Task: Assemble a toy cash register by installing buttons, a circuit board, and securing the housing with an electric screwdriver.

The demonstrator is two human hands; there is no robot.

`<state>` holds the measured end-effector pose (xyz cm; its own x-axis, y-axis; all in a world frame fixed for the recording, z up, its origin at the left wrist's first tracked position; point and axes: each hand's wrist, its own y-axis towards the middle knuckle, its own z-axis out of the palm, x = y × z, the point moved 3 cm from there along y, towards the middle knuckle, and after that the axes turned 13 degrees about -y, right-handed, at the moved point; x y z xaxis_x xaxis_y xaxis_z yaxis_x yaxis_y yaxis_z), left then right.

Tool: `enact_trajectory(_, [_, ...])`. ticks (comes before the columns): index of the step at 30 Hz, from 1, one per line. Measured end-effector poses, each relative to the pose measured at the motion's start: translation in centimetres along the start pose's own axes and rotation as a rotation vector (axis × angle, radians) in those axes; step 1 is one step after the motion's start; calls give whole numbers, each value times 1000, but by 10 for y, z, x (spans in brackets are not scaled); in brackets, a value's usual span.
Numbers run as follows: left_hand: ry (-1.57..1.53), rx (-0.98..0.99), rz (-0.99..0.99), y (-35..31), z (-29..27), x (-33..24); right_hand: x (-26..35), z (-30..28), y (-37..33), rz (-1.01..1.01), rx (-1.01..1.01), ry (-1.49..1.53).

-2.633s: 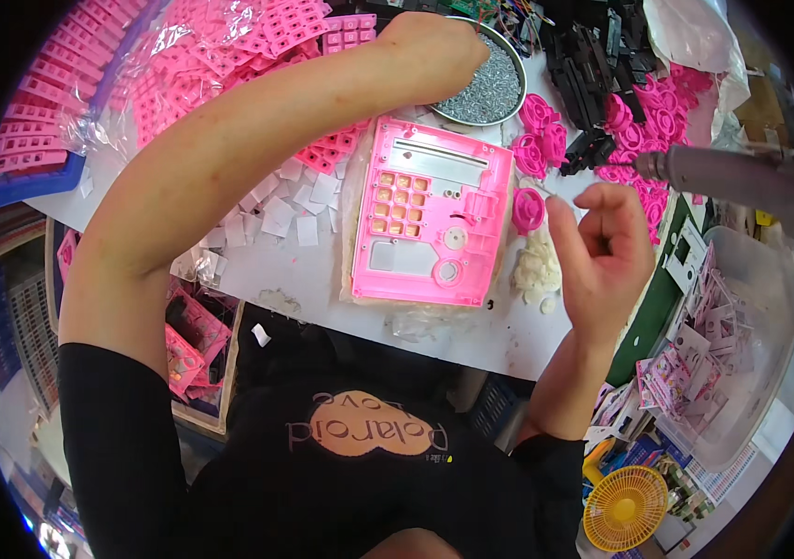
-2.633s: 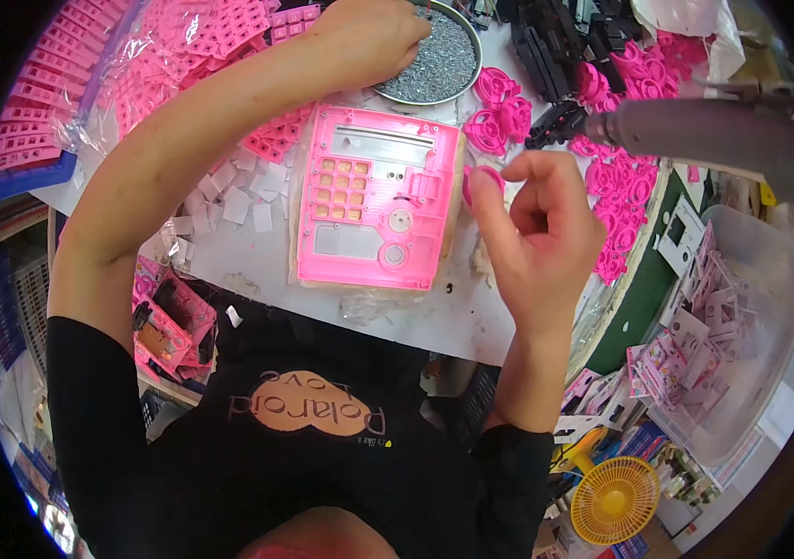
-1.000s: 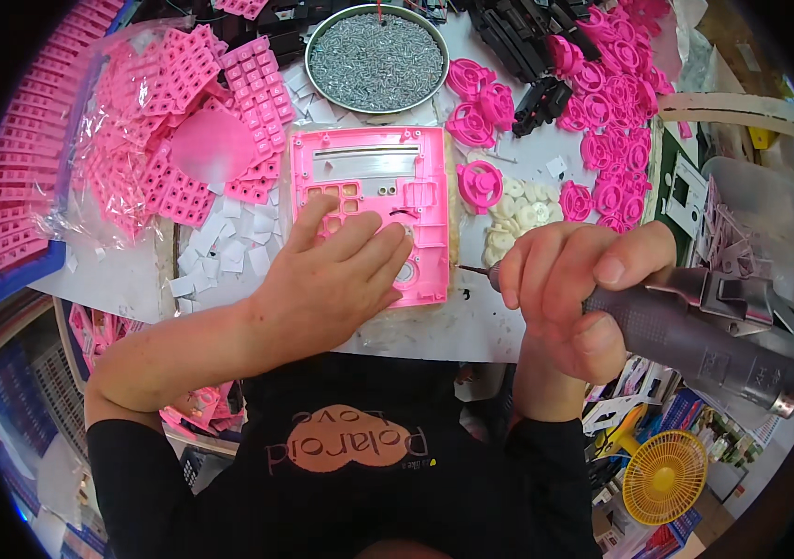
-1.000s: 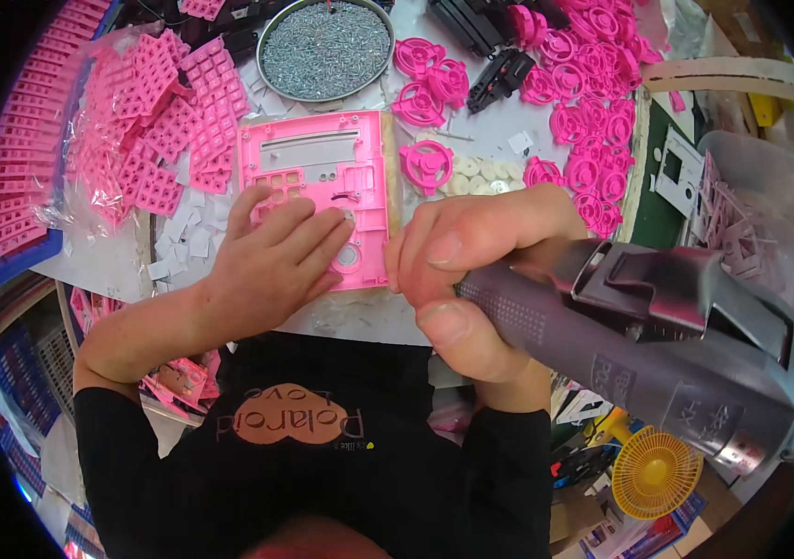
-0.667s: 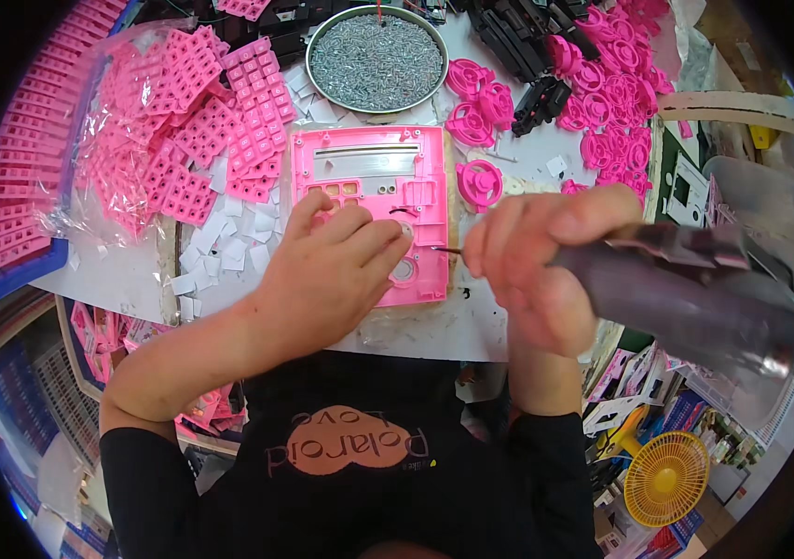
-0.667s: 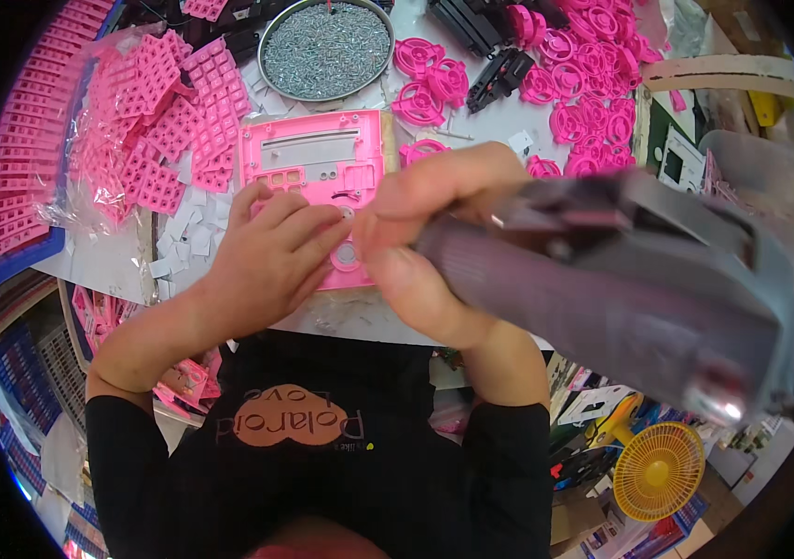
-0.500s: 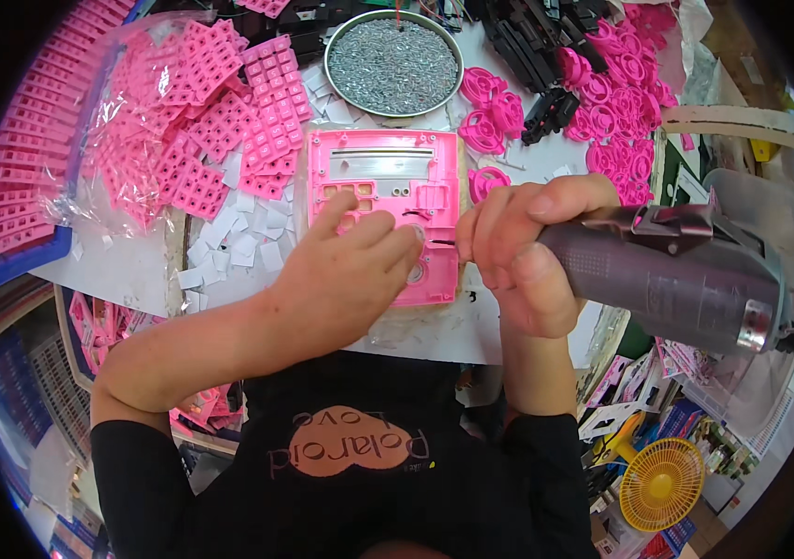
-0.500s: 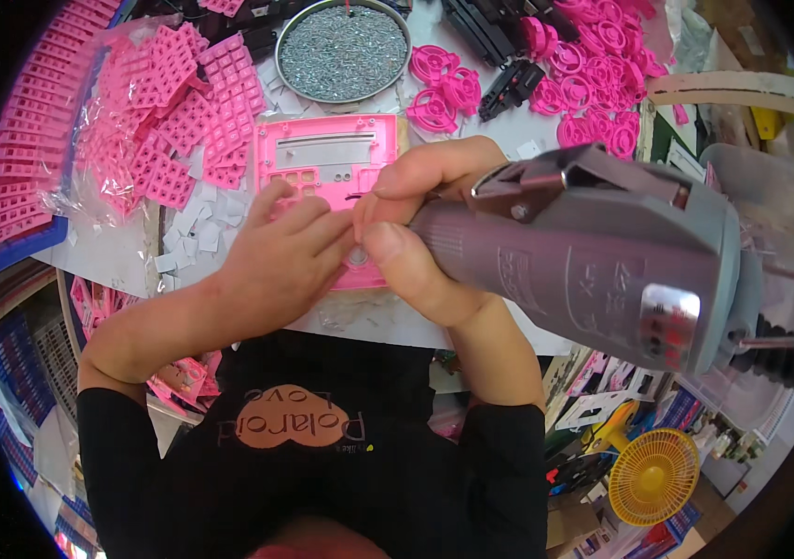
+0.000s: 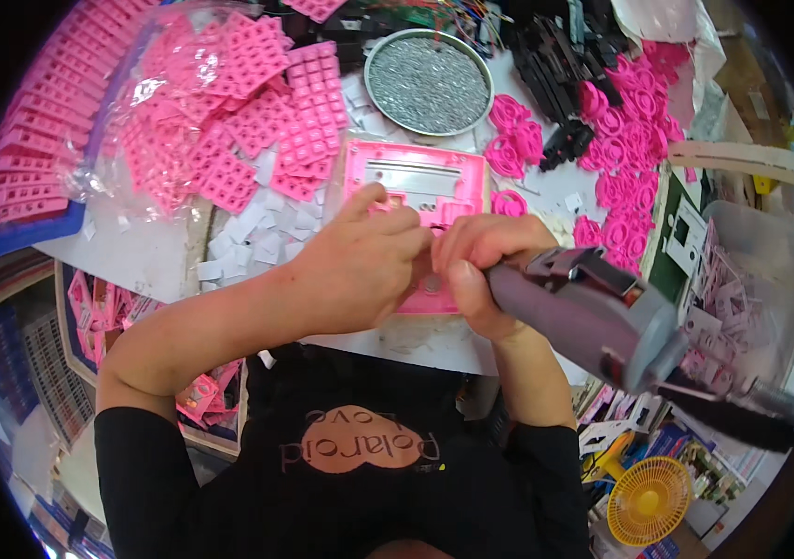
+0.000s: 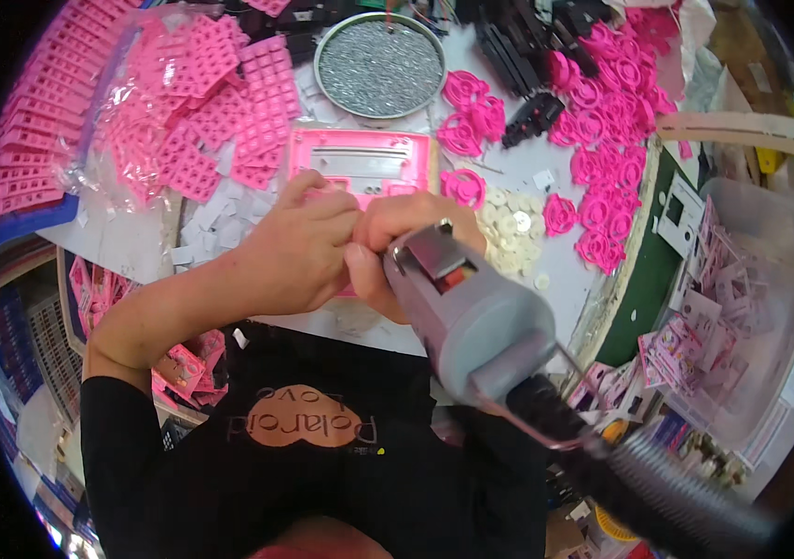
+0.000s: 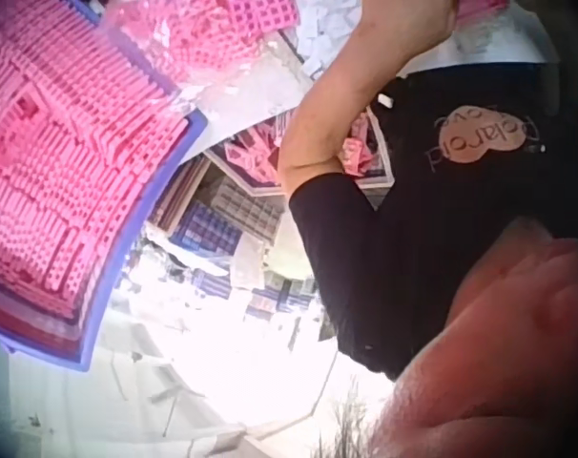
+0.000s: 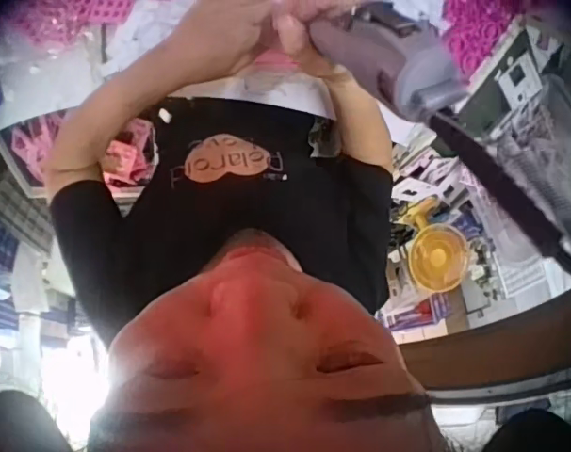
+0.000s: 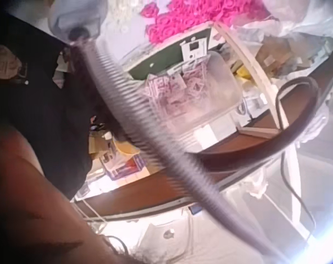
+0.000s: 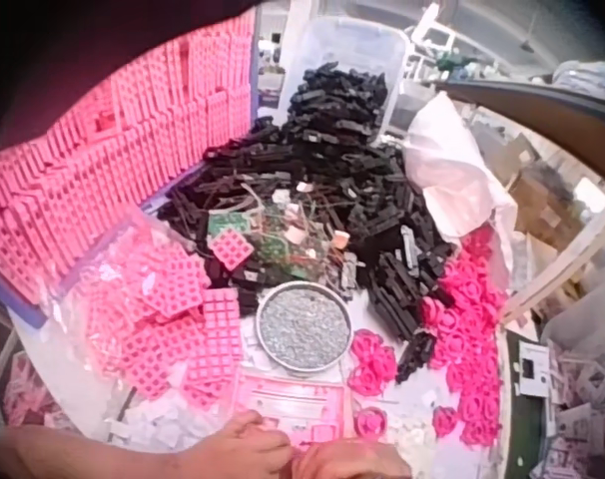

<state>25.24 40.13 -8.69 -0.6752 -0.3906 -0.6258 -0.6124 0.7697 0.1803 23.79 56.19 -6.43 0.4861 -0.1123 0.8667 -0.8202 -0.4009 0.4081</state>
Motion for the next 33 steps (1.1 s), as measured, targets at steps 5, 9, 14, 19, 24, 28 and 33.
enact_trajectory(5, [9, -26, 101, 0, 3, 1, -10, -8, 6, 27, 84, 58])
enact_trajectory(9, [-98, -148, 106, -6, -14, 11, 11, -24, 27, 2, -95, 437])
enact_trajectory(14, [232, -518, -364, -29, -64, 69, 32, -66, 35, -29, -161, 397])
enact_trajectory(19, [258, -394, -447, -36, -76, 84, 41, -64, 43, 19, -529, -149])
enact_trajectory(24, [-75, -641, -336, -36, -83, 47, 49, -43, 25, -165, -492, -621])
enact_trajectory(28, [-662, -492, -360, -40, -44, -10, 18, 2, 22, 54, 131, -390])
enact_trajectory(33, [-683, -439, -604, -66, -46, -3, -3, 4, 24, 234, 441, -406])
